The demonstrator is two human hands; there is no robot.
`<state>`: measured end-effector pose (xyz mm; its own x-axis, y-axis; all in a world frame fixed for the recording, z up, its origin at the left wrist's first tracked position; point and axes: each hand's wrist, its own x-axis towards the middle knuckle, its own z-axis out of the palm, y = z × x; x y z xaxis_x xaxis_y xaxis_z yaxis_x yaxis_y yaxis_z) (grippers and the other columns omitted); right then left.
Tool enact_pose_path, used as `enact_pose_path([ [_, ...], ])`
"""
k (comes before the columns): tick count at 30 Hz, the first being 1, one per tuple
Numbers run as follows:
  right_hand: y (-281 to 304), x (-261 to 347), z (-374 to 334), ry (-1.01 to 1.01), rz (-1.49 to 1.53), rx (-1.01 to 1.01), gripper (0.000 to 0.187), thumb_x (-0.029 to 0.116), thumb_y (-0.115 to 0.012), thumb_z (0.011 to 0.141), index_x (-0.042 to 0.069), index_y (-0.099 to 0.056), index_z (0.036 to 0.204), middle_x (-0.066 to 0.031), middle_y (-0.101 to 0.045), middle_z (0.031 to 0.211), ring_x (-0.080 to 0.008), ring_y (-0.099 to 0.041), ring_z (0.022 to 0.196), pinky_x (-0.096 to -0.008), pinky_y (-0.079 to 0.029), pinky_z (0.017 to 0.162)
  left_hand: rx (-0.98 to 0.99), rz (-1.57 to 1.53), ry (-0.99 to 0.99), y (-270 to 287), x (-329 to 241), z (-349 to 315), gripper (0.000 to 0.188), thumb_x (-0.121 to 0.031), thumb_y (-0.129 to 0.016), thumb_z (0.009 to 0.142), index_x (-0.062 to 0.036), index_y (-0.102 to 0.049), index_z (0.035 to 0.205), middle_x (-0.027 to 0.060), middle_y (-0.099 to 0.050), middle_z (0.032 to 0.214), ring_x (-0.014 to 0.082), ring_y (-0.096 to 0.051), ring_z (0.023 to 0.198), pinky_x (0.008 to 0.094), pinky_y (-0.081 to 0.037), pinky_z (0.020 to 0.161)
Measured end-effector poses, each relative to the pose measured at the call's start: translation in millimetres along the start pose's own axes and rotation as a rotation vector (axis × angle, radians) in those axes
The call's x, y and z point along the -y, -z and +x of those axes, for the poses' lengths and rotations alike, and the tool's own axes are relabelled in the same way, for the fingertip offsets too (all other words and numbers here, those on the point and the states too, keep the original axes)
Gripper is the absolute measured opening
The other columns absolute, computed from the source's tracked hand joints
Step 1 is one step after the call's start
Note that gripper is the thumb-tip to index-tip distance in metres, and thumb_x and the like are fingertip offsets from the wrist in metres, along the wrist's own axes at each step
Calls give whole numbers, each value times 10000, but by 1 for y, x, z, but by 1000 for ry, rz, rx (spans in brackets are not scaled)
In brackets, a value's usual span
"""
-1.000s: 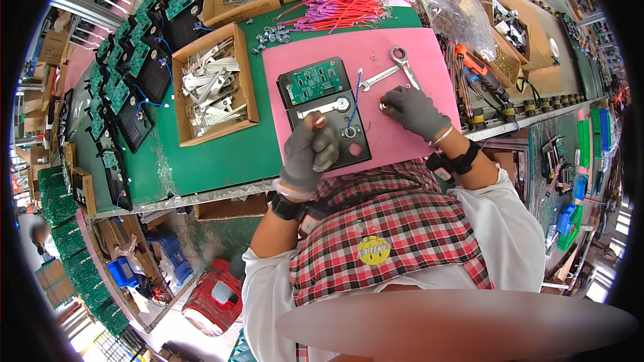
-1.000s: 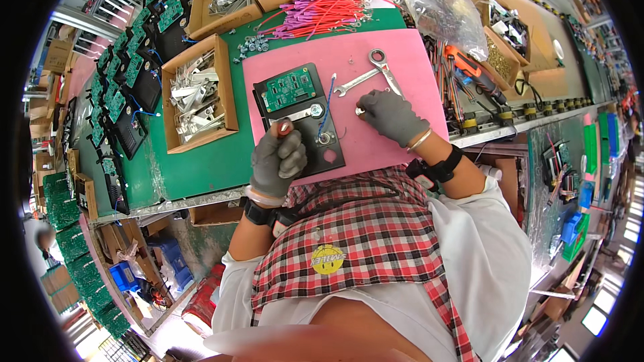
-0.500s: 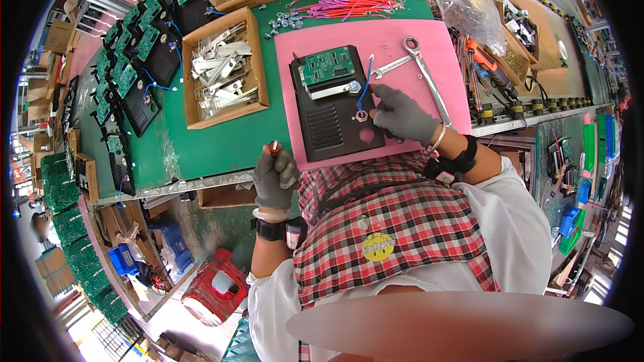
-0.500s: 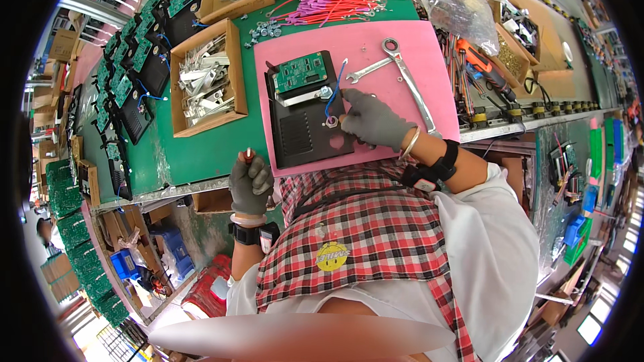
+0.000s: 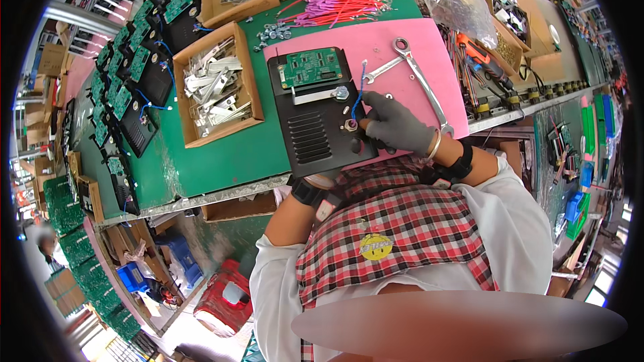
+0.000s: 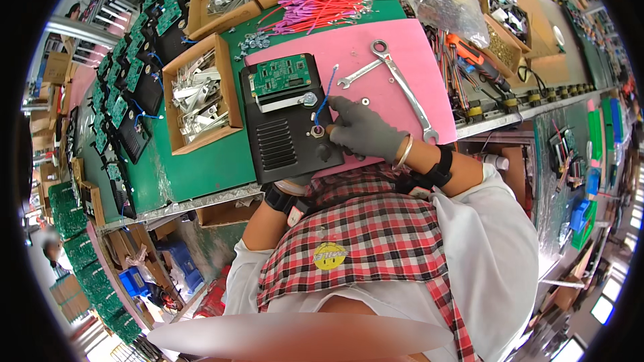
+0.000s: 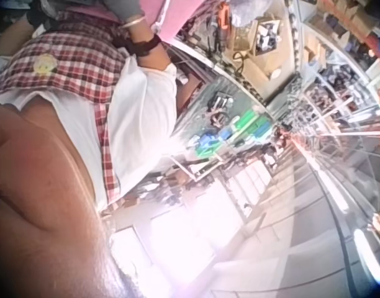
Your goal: Assembling electronic parts and wiring them onto a mounting plate using a wrench and electric screwdriver.
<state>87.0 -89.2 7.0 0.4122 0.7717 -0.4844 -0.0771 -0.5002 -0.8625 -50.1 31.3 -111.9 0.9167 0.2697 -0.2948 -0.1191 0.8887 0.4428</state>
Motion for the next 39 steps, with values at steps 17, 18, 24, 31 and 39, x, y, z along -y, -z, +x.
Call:
enact_pose_path([
  [17,2,5,3,-74,-184,85,512,239,-566,813,34,-376,1241,-109,-588,718,-184,-583,571,-305,-465,514,-402,-59,91,46,11,-6,381,-378,-418,889,-82,-443,1128,34,-498,917,132,-477,669,252,-380,495],
  [18,6,7,1,-99,-187,66,457,233,-586,798,49,-443,1191,-106,-593,720,-202,-590,582,-321,-471,534,-434,-71,78,48,13,-5,385,-379,-421,887,-82,-441,1131,35,-499,926,135,-482,677,256,-383,500],
  [24,63,-56,12,685,-728,-534,140,139,-614,734,86,-608,864,-90,-587,722,-263,-579,634,-356,-470,587,82,-290,114,88,15,4,416,-358,-475,859,-92,-423,1174,35,-511,924,154,-493,684,307,-398,547],
  [31,64,-59,9,331,-836,-340,132,160,-597,751,110,-627,870,-36,-609,930,-227,-572,819,-345,-479,683,116,-280,149,17,-3,3,431,-303,-496,853,-50,-400,1187,22,-495,868,126,-456,612,287,-363,506],
  [39,61,-70,23,696,-1051,-367,153,133,-590,751,88,-632,890,-31,-617,935,-215,-568,856,-331,-465,754,4,-233,130,13,-2,-1,503,-348,-496,834,-50,-378,1222,24,-486,864,115,-444,611,282,-360,506],
])
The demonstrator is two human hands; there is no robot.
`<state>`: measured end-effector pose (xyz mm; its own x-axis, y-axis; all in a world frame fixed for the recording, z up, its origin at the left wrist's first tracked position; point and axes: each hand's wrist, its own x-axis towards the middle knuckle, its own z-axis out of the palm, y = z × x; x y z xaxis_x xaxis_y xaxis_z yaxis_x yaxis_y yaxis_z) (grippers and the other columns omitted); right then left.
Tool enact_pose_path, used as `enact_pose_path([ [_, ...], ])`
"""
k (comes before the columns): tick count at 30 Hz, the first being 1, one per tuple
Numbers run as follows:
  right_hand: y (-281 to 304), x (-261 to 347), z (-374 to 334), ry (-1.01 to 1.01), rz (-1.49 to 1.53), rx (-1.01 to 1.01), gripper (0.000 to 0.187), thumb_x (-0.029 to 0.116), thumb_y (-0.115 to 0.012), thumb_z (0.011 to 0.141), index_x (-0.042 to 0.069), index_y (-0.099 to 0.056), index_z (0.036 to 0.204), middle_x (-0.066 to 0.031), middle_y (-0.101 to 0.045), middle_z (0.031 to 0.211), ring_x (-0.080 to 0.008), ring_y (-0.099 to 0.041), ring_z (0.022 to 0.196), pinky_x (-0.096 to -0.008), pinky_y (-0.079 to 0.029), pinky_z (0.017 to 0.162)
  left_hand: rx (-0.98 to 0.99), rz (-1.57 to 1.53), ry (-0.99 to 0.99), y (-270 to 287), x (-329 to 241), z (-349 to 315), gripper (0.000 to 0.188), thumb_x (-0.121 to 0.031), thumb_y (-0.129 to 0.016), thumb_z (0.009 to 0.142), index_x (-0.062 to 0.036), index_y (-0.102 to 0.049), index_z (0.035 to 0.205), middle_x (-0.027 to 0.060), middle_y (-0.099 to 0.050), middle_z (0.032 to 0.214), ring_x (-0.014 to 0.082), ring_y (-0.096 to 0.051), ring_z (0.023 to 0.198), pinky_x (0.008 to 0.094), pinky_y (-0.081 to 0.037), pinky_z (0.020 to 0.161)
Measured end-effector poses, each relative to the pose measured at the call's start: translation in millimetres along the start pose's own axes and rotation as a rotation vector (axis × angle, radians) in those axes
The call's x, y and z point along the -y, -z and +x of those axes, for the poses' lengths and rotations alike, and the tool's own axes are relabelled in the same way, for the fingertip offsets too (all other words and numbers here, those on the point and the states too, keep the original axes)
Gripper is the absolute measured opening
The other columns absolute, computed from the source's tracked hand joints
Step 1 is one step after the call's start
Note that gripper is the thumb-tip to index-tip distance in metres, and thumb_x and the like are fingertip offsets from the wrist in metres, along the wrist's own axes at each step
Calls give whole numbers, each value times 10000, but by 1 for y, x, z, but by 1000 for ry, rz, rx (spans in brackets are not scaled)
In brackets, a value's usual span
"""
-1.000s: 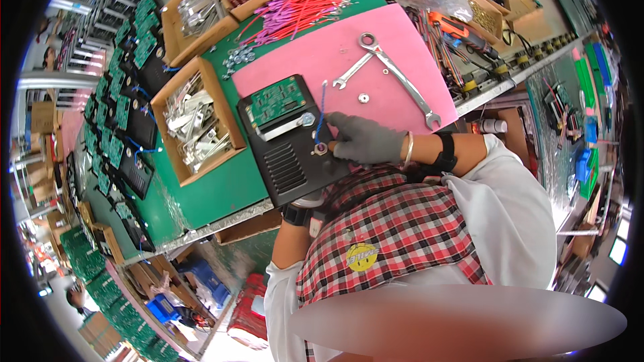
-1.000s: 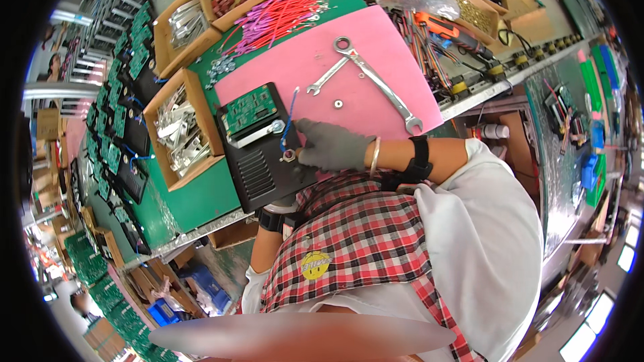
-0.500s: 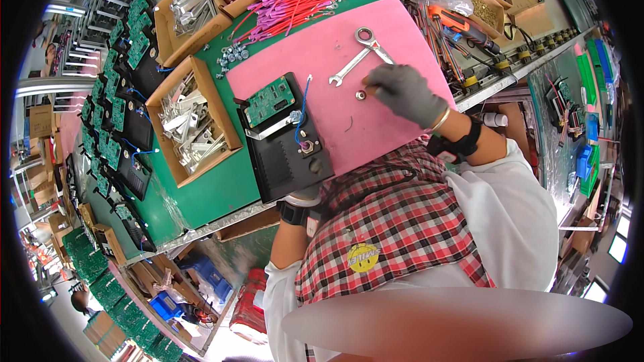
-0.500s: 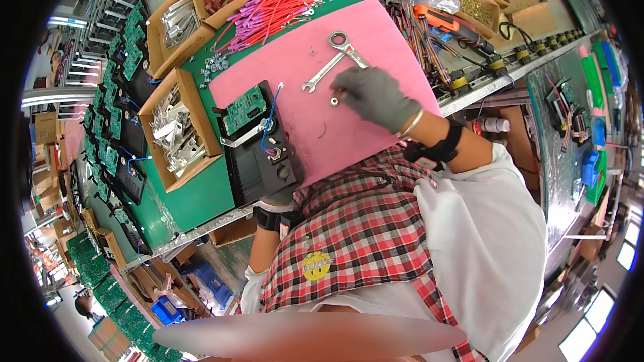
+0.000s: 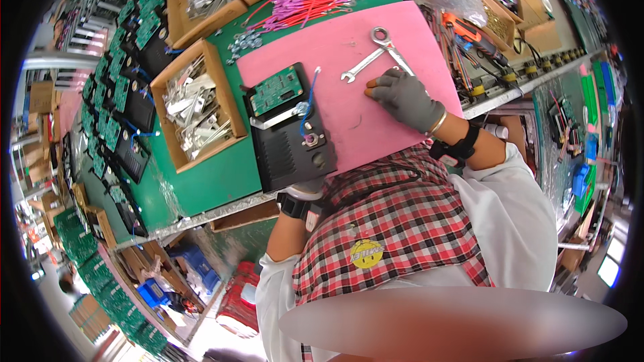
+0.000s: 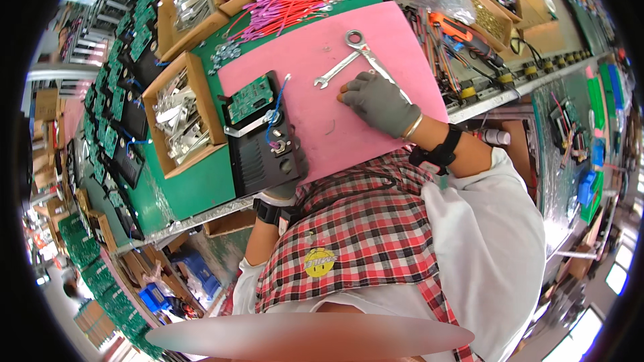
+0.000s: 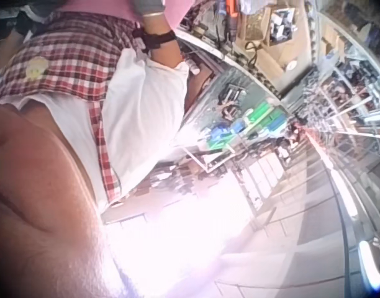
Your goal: Assembling electronic parts and wiring them onto a mounting plate using a wrench and electric screwdriver.
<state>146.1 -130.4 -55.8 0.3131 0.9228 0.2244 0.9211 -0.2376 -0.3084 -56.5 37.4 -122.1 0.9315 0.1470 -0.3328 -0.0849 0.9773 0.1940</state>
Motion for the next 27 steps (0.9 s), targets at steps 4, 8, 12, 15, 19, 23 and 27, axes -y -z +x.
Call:
enact_pose_path([
  [4,24,18,38,9,421,-94,190,115,-631,688,95,-641,877,-47,-629,873,-233,-574,809,-329,-465,749,-15,-158,27,41,2,8,519,-390,-504,815,-71,-404,1212,50,-500,938,173,-468,705,308,-404,585],
  [8,28,53,93,375,462,-113,148,127,-634,686,97,-652,830,-36,-640,862,-224,-570,782,-330,-469,717,-147,-48,-34,14,10,5,475,-408,-510,805,-91,-447,1152,66,-509,978,200,-472,769,324,-420,632],
  [12,9,60,125,290,474,302,120,111,-633,696,86,-665,809,-19,-645,844,-215,-585,797,-320,-465,714,-173,87,-94,5,6,2,425,-401,-508,807,-101,-466,1105,56,-508,939,185,-467,735,311,-414,606],
  [15,11,56,122,214,503,533,106,130,-617,713,75,-644,800,-45,-625,852,-237,-577,829,-334,-455,705,-105,165,-114,4,4,1,405,-398,-508,809,-104,-471,1085,51,-506,926,180,-464,723,307,-410,596],
  [19,5,49,105,270,518,397,148,105,-626,709,90,-668,850,-34,-642,870,-196,-588,851,-312,-464,780,-20,268,-122,3,6,3,379,-393,-507,810,-109,-477,1059,45,-502,907,173,-460,707,301,-406,583],
  [23,4,59,99,239,468,294,143,118,-624,713,105,-669,848,-20,-642,885,-201,-574,868,-321,-464,795,59,385,-112,0,6,2,353,-388,-507,812,-113,-483,1032,39,-499,889,166,-455,692,295,-401,570],
  [27,-2,56,101,276,442,253,152,128,-630,708,120,-668,855,-11,-640,895,-210,-561,888,-328,-463,796,8,238,-62,-19,6,3,279,-365,-504,821,-116,-481,943,17,-482,790,141,-433,620,266,-373,510],
])
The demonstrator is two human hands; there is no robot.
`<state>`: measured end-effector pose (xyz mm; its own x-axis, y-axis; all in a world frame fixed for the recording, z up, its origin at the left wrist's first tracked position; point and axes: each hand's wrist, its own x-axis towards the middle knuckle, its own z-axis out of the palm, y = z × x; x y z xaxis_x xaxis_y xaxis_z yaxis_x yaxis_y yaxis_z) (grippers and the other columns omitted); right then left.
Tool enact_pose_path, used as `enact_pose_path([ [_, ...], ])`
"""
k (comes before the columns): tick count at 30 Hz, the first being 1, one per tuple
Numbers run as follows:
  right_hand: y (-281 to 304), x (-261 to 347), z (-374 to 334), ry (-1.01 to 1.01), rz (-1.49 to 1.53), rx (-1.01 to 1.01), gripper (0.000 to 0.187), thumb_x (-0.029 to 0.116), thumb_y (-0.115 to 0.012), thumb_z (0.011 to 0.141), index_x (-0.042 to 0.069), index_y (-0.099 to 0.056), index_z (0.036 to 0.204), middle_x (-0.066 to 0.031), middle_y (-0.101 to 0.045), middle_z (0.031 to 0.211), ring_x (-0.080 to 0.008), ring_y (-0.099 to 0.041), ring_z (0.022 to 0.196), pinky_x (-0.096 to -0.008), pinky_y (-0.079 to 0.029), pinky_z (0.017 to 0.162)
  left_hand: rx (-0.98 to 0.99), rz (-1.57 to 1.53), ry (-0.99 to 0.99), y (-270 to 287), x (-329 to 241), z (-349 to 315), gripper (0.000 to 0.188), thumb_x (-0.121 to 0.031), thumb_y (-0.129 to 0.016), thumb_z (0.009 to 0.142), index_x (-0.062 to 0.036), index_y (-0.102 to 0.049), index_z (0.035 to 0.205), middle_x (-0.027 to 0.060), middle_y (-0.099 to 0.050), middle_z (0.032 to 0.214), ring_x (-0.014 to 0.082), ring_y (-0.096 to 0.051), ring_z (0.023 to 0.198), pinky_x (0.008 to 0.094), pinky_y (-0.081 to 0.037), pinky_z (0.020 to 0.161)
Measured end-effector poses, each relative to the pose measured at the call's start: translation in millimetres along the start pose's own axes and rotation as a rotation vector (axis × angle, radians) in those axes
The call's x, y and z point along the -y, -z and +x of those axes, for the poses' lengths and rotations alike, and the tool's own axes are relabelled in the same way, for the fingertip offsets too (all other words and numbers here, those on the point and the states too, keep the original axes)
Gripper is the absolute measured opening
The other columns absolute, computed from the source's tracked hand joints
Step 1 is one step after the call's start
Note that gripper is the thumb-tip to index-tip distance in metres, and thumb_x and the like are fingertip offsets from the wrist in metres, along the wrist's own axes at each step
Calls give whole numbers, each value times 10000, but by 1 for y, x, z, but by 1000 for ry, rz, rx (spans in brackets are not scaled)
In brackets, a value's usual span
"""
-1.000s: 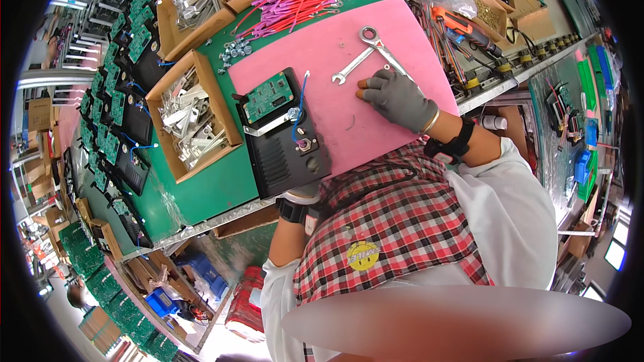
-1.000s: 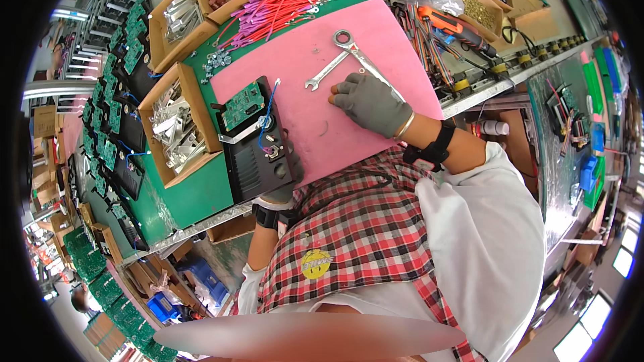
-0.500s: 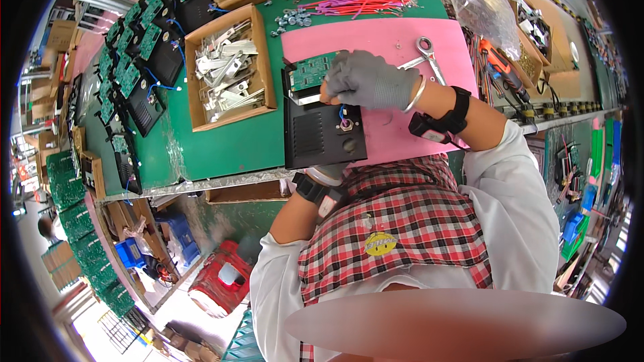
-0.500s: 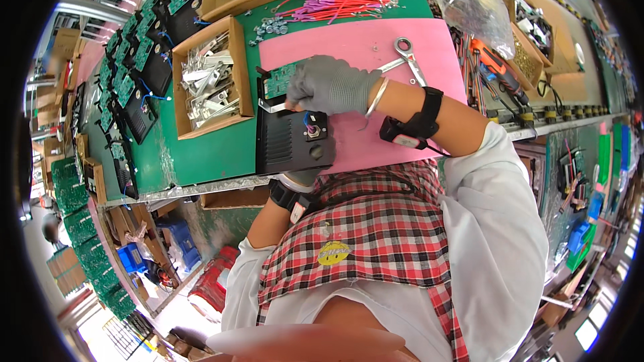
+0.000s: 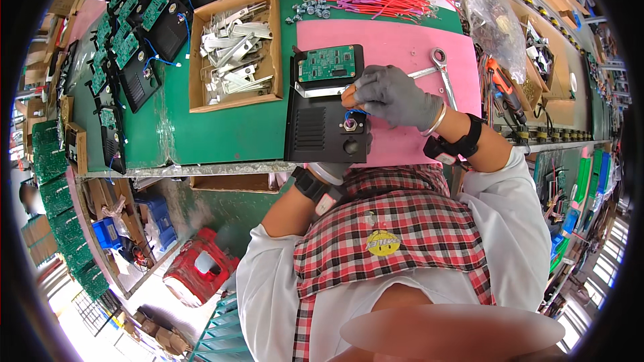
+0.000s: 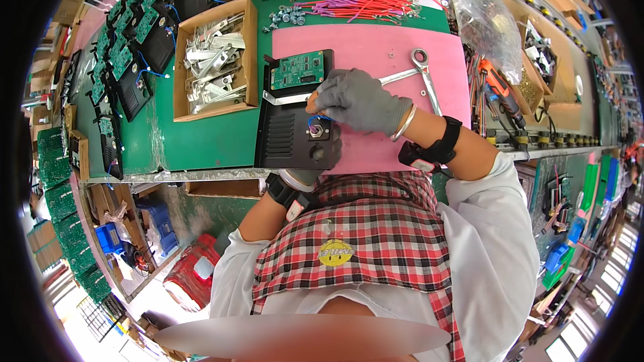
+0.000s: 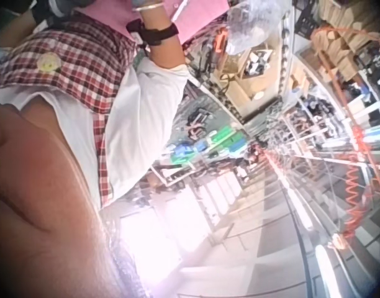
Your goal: Assembling electronic parts and wiring them onto a mounting plate using a wrench and electric screwdriver.
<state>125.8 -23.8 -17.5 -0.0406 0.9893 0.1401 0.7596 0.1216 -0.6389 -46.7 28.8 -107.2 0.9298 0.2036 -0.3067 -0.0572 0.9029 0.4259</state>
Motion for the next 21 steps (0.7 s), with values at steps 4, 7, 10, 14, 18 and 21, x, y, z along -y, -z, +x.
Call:
enact_pose_path([
  [4,7,3,3,-33,-60,138,167,139,-629,710,137,-666,873,-1,-635,904,-209,-542,902,-333,-462,789,79,-44,-3,7,4,3,302,-345,-538,811,-104,-477,982,18,-492,836,136,-456,671,263,-395,556],
  [7,9,8,6,-12,-139,185,170,143,-628,710,139,-667,876,7,-630,906,-205,-535,903,-332,-462,785,166,-77,5,18,7,6,336,-325,-573,800,-92,-472,1021,20,-503,881,131,-479,723,260,-417,601],
  [10,12,17,10,-1,-196,214,176,144,-626,710,139,-667,881,12,-623,904,-203,-532,907,-329,-462,781,250,-111,12,29,11,7,377,-304,-607,790,-81,-467,1060,21,-513,927,126,-503,775,257,-438,647],
  [14,10,14,9,7,-164,210,178,140,-614,720,144,-657,892,0,-609,901,-205,-529,920,-333,-467,761,364,-159,15,36,13,7,441,-277,-653,777,-65,-461,1112,23,-527,987,120,-534,844,253,-467,707],
  [18,8,11,10,-11,-182,219,156,131,-591,736,139,-644,883,-27,-600,891,-227,-539,905,-350,-468,744,23,91,-43,3,4,2,268,-345,-515,820,-106,-478,934,9,-474,701,128,-425,571,239,-352,467],
  [21,12,17,18,-224,-121,331,124,133,-563,749,124,-629,854,-59,-591,858,-258,-559,853,-370,-467,722,-47,-47,48,3,4,5,264,-336,-524,817,-98,-475,918,15,-473,712,131,-423,569,238,-353,466],
])
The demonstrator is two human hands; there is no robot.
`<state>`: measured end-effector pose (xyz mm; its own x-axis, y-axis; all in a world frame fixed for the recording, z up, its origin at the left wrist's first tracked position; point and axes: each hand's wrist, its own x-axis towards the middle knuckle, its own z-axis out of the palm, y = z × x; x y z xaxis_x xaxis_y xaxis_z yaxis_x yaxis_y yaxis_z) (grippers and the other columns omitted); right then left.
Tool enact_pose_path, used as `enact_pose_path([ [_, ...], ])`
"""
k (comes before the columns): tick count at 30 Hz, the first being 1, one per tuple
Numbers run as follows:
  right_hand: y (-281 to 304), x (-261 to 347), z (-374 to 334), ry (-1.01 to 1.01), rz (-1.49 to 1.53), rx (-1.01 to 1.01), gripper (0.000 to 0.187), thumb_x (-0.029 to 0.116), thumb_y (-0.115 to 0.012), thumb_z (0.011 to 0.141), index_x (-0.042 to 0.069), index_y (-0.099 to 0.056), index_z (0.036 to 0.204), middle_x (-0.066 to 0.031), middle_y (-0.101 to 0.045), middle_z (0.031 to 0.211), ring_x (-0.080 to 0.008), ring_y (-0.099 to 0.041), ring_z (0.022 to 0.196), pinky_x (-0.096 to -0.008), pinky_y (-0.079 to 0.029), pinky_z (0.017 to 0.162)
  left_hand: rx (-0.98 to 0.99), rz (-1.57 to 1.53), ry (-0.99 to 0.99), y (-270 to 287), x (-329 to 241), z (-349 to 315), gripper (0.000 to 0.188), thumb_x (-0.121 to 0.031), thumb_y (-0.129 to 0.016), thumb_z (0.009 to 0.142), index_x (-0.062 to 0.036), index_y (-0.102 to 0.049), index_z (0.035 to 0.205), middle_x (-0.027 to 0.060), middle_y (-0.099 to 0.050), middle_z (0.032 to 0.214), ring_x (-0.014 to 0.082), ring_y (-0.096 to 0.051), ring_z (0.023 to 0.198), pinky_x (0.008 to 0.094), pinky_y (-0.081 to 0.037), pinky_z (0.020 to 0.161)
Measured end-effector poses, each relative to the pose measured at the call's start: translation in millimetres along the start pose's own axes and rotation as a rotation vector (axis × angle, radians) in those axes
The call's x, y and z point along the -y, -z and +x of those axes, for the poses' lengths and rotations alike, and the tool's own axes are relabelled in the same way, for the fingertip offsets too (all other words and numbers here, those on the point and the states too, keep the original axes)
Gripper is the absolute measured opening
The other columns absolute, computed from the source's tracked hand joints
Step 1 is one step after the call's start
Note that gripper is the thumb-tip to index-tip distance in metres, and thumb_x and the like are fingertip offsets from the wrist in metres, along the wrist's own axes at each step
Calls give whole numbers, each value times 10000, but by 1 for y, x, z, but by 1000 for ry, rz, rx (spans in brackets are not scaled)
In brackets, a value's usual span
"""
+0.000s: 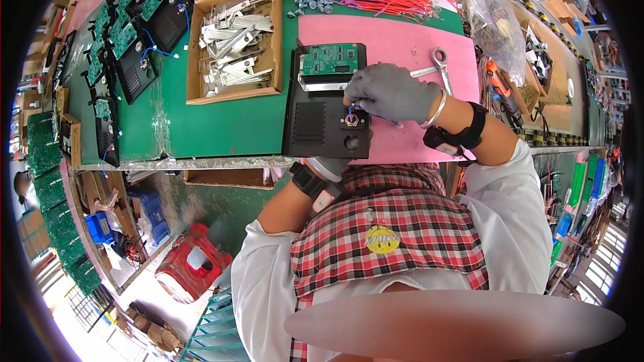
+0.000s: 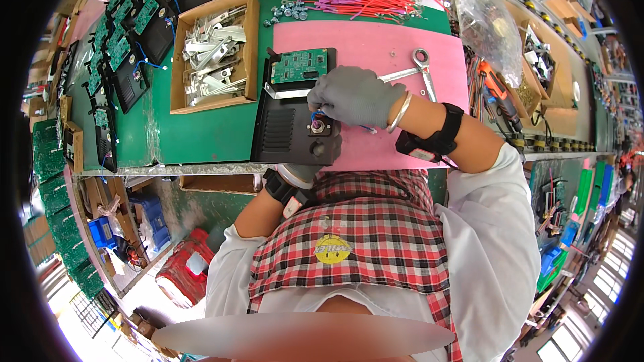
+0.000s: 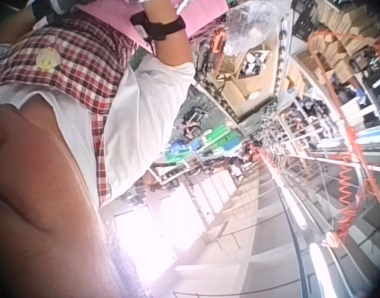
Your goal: Assembling electronic parts and wiring them onto a mounting plate using a wrench and electric screwdriver.
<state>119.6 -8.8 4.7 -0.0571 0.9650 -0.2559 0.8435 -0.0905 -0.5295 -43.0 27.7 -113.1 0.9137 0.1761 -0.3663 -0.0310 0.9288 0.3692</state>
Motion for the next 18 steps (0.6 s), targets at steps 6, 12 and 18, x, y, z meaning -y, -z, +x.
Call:
enact_pose_path([
  [6,4,4,7,19,-115,56,96,160,-550,754,115,-608,815,-77,-581,818,-280,-576,777,-393,-465,674,274,-350,81,-1,-3,5,304,-284,-490,845,-36,-474,1020,70,-515,877,149,-453,639,249,-399,529],
  [12,-5,-4,-6,13,-76,-117,82,148,-530,758,104,-582,803,-79,-566,799,-281,-570,770,-404,-459,662,177,405,-178,-7,-9,-22,545,-355,-511,853,-7,-374,1250,168,-470,1195,271,-518,1031,379,-461,819],
  [18,-19,2,-13,7,-56,-176,98,81,-582,719,80,-553,813,-79,-574,809,-288,-574,732,-395,-460,643,452,352,-214,15,-14,-31,785,-441,-641,751,-20,-297,1318,154,-374,1317,296,-362,1229,483,-286,1021],
])
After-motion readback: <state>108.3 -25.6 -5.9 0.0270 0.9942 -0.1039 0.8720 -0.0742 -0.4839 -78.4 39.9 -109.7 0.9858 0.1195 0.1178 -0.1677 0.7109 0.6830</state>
